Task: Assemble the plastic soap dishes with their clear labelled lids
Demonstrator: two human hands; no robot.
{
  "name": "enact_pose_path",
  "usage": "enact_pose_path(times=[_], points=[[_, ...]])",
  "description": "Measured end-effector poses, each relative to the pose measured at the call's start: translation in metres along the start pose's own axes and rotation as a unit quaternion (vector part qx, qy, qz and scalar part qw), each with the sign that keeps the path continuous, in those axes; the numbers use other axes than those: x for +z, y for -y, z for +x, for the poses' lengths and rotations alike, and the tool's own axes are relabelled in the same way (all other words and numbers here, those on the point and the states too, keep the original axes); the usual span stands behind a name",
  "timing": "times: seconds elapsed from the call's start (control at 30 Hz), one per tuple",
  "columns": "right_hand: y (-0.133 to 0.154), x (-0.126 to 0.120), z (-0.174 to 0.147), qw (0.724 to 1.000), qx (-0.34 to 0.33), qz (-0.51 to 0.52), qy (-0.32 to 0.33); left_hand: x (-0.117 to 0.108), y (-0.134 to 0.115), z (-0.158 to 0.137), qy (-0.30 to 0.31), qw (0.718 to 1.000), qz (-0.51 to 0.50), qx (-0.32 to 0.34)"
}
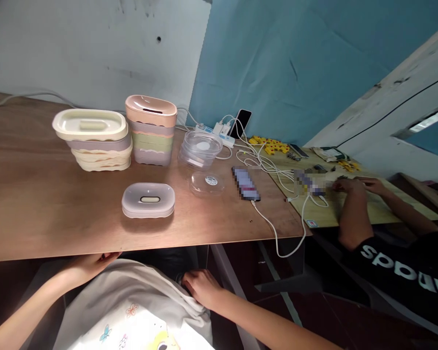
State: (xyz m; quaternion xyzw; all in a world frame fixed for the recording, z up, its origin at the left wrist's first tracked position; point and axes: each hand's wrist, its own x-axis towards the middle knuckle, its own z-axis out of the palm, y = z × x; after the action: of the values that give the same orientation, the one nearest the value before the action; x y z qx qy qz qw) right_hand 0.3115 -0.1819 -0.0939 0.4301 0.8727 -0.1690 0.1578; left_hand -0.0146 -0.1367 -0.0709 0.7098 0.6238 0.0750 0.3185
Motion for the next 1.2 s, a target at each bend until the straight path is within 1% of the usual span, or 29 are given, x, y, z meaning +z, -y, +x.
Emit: enact_pose_path(times=[0.1, 0.17, 0.23, 0.3, 0.33, 0.43, 0.57, 0.77, 0.97, 1.1, 1.2], points=[[-0.001, -0.005, -0.001, 1.000, -0.012, 0.001, 0.006, 0.007, -0.016, -0.002, 0.051, 0.998, -0.012, 0.035], [-0.004, -0.007, 0.000, 1.000, -0.019, 0.001, 0.009, 0.016, -0.035, -0.005, 0.102, 0.989, -0.020, 0.108], [-0.009, -0.009, 0.001, 1.000, -0.027, 0.001, 0.013, 0.029, -0.057, -0.007, 0.154, 0.966, -0.018, 0.206], [-0.015, -0.012, 0.002, 0.999, -0.038, 0.001, 0.017, 0.044, -0.075, -0.009, 0.192, 0.936, 0.000, 0.294], [-0.018, -0.014, 0.002, 0.999, -0.044, 0.000, 0.020, 0.051, -0.082, -0.009, 0.199, 0.924, 0.018, 0.325], [-0.023, -0.018, 0.002, 0.998, -0.059, -0.005, 0.024, 0.073, -0.094, -0.006, 0.198, 0.901, 0.093, 0.374], [-0.029, -0.022, 0.002, 0.997, -0.076, -0.001, 0.032, 0.092, -0.103, -0.004, 0.198, 0.893, 0.158, 0.373], [-0.045, -0.030, 0.015, 0.992, -0.105, 0.043, 0.053, 0.108, -0.122, -0.007, 0.199, 0.893, 0.215, 0.341], [-0.049, -0.033, 0.025, 0.985, -0.148, 0.047, 0.070, 0.122, -0.120, -0.011, 0.188, 0.894, 0.255, 0.316], [-0.046, -0.032, 0.025, 0.985, -0.148, 0.042, 0.074, 0.127, -0.118, -0.017, 0.179, 0.891, 0.285, 0.304], [-0.048, -0.032, 0.025, 0.984, -0.138, 0.069, 0.085, 0.130, -0.119, -0.020, 0.176, 0.886, 0.301, 0.305]])
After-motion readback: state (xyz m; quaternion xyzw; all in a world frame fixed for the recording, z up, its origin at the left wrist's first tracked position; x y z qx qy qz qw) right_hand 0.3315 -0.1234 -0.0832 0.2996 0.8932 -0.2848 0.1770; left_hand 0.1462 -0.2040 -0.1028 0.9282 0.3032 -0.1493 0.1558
